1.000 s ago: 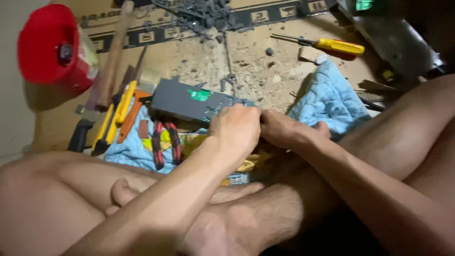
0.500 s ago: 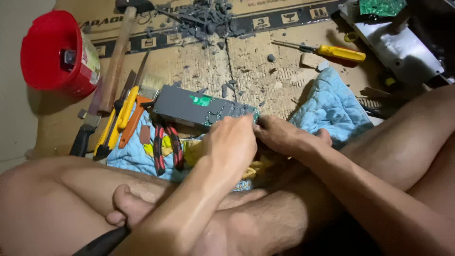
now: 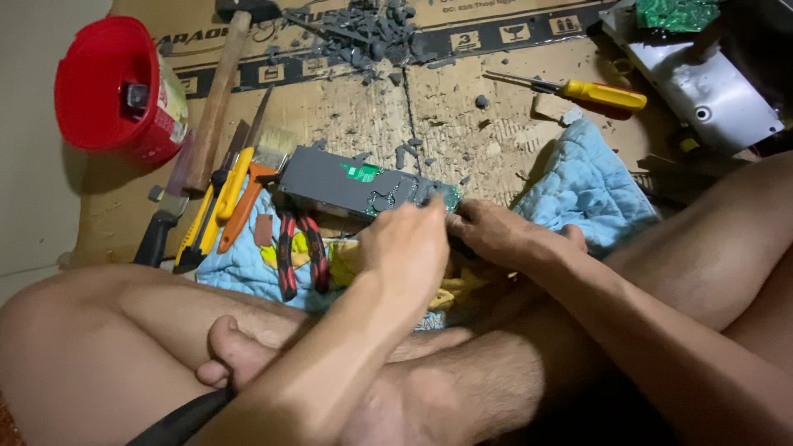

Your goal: The person sits on the floor and uses a brush to clean debris off a green circuit board. They then use a screwdriver to scrape the surface of the board, removing more residue.

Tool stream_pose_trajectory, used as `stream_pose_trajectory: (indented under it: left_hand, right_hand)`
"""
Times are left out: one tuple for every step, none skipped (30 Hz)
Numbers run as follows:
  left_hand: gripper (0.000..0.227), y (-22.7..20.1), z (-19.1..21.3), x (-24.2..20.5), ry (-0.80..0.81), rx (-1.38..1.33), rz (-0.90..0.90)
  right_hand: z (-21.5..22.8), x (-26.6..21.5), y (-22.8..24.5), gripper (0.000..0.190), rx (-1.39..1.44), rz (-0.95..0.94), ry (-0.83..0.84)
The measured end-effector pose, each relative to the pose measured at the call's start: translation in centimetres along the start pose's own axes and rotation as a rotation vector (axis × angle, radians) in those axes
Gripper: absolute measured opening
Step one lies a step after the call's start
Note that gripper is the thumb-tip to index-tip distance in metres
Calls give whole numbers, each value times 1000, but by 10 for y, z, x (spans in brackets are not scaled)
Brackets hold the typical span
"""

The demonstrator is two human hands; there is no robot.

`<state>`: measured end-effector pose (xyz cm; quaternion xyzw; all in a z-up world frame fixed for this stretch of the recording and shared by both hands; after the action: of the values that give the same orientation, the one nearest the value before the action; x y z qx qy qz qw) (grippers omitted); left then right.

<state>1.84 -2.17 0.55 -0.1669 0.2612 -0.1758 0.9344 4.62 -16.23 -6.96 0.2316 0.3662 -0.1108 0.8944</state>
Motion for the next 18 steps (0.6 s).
stream_pose_trajectory:
  left_hand:
    - [49,-2,-4,6,-29,-15,1]
    - [49,-5,-9,13,-58,-30,3]
    - [49,1,-11,24,-55,-33,-6]
    - [44,7,-13,36,-35,-2,-2]
    - [40,13,-11,50,-19,40,-1]
    - [40,7,-5,36,-19,48,-13]
    - [40,3,-4,18,5,9,7]
    - [39,0,-5,-2,28,-30,28]
    - [39,-1,1,-3,34,-32,36]
    - [40,-1,7,-4,44,-29,31]
    - [40,-2,12,-5,42,-29,28]
    - [40,5,4,7,36,-35,37]
    - [37,9,-3,20,1,10,7]
    - [34,12,-9,35,-35,55,-23]
    - [34,7,-3,23,-37,61,-37]
    - [36,2,3,12,-17,23,-20]
    - [39,1,7,-3,10,-17,7]
    - [39,1,10,0,14,-11,2]
  right_hand:
    - [4,-9,2,52,-13,-31,-21]
    - [9,-19,3,46,-27,-61,-42]
    - [2,-5,-3,46,-25,-70,-45]
    - [-4,10,-9,50,-38,-54,-7]
    - [-7,26,-12,53,-42,-34,25]
    - [0,20,-9,53,-32,-40,16]
    - [0,13,-5,51,6,-24,17]
    - [-1,6,-1,48,44,-8,18]
    - [1,0,0,48,43,-7,28]
    - [3,-6,2,50,25,-23,27]
    - [6,-11,4,52,-1,-33,20]
    - [3,-8,5,52,-10,-25,23]
    - [2,-5,3,52,-23,-17,11]
    - [3,-2,0,51,-35,-9,-1]
    - [5,-5,1,51,-27,-15,-13]
    - [8,-7,1,53,-29,-21,1]
    - [6,-10,3,55,-31,-24,26]
    - [9,-12,3,55,-23,-28,25]
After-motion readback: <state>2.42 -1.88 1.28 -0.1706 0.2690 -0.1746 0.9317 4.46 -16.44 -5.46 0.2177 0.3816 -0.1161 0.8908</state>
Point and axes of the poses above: each hand's wrist, its own x-axis towards the middle knuckle, its own z-axis out of the back of the hand, y = z × x, the point moved 1 cm from there along x, towards the middle knuckle, and after that the axes turned 11 degrees about -z, right-handed, at the moved point
